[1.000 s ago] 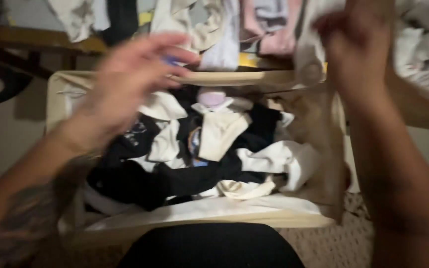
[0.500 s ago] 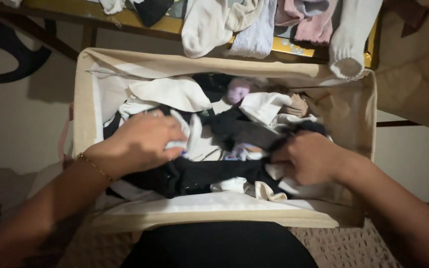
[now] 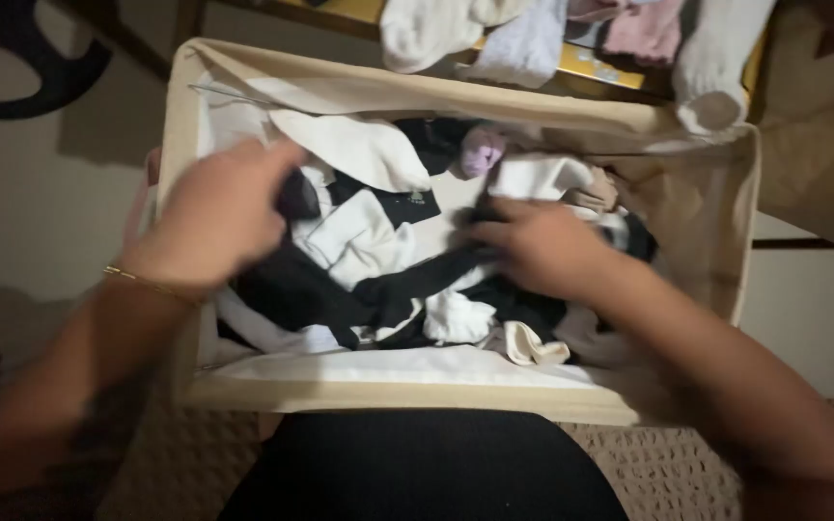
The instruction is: Sorting and pairing various socks from a laundry bin.
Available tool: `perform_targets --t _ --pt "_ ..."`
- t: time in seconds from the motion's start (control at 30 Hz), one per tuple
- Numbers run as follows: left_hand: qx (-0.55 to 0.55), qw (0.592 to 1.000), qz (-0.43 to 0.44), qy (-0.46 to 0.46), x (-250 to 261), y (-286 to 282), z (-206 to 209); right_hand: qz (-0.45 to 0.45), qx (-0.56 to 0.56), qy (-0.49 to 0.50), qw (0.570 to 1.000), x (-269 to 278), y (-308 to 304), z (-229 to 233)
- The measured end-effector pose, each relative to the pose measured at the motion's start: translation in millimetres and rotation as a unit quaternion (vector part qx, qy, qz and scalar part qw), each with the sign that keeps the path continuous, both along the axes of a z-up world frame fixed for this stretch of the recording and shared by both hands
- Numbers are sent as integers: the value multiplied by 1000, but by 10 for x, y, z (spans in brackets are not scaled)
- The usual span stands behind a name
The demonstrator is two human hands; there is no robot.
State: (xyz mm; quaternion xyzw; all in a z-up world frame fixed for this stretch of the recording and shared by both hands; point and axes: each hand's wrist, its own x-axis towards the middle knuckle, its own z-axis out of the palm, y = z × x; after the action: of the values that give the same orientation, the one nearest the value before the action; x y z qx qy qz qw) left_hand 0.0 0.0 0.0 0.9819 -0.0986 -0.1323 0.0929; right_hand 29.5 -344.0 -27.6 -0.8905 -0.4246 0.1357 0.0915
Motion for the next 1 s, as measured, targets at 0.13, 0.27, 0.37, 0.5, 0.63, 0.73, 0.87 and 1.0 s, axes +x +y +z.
perform_targets --t 0.13,0.27,0.37,0.5,0.63,0.73,0.87,1.0 --pt "-257 962 29 -85 -32 393 -37 -187 -307 116 926 -20 -195 234" --pt "-269 960 16 -73 -50 475 286 -117 -283 -64 950 -71 -173 146" --pt "-306 950 56 -37 -25 432 342 -8 -36 -123 992 -94 167 -51" --pt "-457 886 29 -70 -9 332 197 -14 143 32 989 -133 853 -256" --pt "-692 715 100 23 -19 342 325 29 119 -41 992 -133 1220 -264" --pt "-688 719 98 18 -16 434 265 -39 86 64 993 -96 869 -227" --pt "-673 730 116 18 -7 451 369 -43 219 79 972 -115 347 418" --pt "-701 712 40 23 -54 445 217 -124 397 225 881 -232 -240 427"
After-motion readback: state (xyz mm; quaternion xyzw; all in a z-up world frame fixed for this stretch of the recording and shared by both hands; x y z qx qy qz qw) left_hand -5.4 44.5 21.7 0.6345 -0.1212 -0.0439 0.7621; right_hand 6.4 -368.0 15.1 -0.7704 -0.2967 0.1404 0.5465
